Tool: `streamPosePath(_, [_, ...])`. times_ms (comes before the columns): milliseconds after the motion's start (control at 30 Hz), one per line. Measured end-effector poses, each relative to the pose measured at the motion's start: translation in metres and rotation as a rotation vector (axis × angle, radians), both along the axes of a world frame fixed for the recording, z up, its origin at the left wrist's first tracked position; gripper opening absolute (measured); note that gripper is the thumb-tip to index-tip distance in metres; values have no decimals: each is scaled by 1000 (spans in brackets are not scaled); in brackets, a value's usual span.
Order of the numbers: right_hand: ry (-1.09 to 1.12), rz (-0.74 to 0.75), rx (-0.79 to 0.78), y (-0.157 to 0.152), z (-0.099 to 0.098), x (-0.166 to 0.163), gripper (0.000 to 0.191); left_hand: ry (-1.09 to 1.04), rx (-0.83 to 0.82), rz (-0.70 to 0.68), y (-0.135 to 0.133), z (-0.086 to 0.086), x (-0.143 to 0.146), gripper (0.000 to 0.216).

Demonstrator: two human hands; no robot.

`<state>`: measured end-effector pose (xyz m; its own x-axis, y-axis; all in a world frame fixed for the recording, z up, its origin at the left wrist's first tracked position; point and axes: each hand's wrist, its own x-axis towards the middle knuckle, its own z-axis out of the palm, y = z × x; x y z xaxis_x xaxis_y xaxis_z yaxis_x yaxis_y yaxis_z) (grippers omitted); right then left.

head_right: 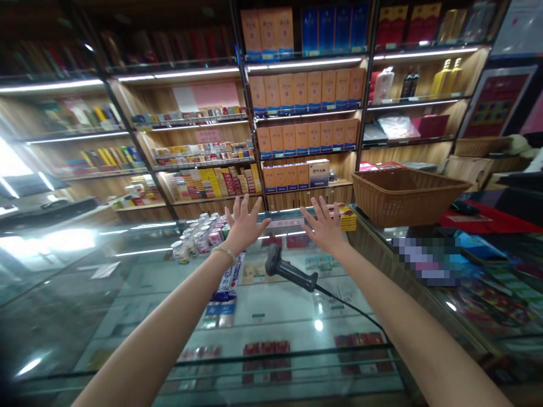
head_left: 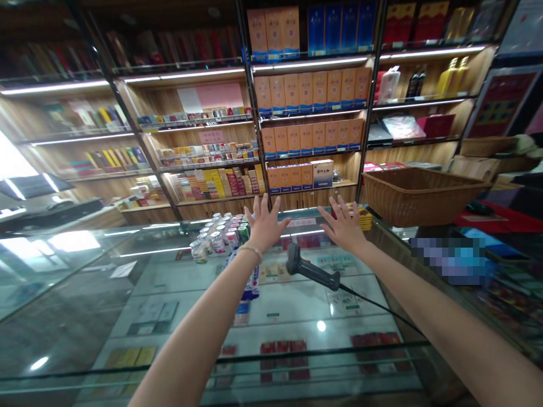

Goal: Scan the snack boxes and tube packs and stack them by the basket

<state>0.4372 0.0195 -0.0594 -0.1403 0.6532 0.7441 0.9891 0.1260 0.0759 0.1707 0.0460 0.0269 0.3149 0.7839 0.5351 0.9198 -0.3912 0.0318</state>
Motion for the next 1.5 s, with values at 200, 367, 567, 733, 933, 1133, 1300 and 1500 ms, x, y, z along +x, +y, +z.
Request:
streamPosePath(200, [38,11,-29,-18,17,-49,54,-17,-15,5,-8,-6,-45,68])
streamPosePath(367, [57,16,-21,-39,22,-90,53,-8,39,11,-17,-16,-78,61])
streamPosePath(567, [94,32,6,-53,14,-107,52,0,102,-2,-23,-32,-106,50])
streamPosePath(733, [46,36,-3,-53,11,-114,51,-17,117,-30,-23,-46,-114,44])
streamPosePath(933, [20,76,1,-60,5,-122,49,-28,125,-55,-27,-44,-131,42])
streamPosePath(1133, [16,116,-3,-67,-4,-122,47,25,36,-108,-21,-34,-160,38])
streamPosePath(1300, [-21,137,-7,-70,-8,-125,47,51,29,-106,-19,-36,-165,36])
streamPosePath(1500, [-86,270,49,-77,-5,-143,44,65,24,-122,-21,-39,-161,33])
